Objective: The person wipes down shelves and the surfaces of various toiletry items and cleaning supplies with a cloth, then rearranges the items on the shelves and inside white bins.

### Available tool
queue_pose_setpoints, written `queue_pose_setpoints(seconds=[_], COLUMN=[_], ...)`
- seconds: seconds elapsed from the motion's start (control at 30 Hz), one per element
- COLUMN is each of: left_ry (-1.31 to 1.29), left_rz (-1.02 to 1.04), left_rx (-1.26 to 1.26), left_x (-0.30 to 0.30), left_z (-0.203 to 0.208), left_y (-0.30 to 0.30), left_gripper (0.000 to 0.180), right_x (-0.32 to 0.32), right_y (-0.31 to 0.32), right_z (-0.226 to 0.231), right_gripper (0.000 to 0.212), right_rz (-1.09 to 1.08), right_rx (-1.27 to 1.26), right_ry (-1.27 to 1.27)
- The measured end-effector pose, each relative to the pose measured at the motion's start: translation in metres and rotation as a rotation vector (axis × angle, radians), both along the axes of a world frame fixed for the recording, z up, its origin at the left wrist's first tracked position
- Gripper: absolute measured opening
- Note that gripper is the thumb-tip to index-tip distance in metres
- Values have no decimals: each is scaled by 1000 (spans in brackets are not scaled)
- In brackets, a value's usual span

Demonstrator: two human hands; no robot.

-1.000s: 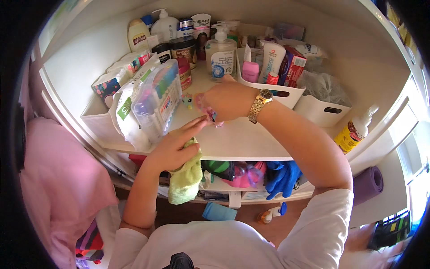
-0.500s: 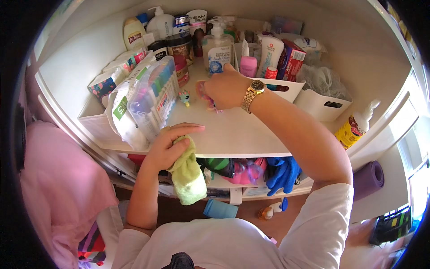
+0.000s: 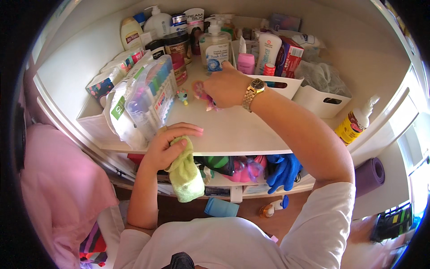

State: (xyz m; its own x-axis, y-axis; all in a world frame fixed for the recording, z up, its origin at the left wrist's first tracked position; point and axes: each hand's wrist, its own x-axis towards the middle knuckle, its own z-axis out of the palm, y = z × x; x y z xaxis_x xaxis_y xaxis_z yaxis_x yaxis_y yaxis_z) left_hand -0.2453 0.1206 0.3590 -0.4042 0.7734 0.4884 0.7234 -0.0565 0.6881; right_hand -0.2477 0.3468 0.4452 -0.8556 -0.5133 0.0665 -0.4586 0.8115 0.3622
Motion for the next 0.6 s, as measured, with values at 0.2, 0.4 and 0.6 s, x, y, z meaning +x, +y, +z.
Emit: queue_pose_setpoints(seconds=[0.2, 0.4, 0.6], left_ry=[4, -15, -43], left_rz=[24, -24, 36], left_rx=[2, 73, 49], left_x=[2, 0, 5], left_z=[3, 5, 4], left_y=[1, 10, -3], left_gripper=[29, 25, 25], right_x=[0, 15, 156], right_y=[-5, 7, 21], right_z=[-3, -1, 51], right_gripper=[15, 22, 46], right_rz=[-11, -68, -96], right_rx=[-104, -65, -340], right_ry=[22, -2, 837])
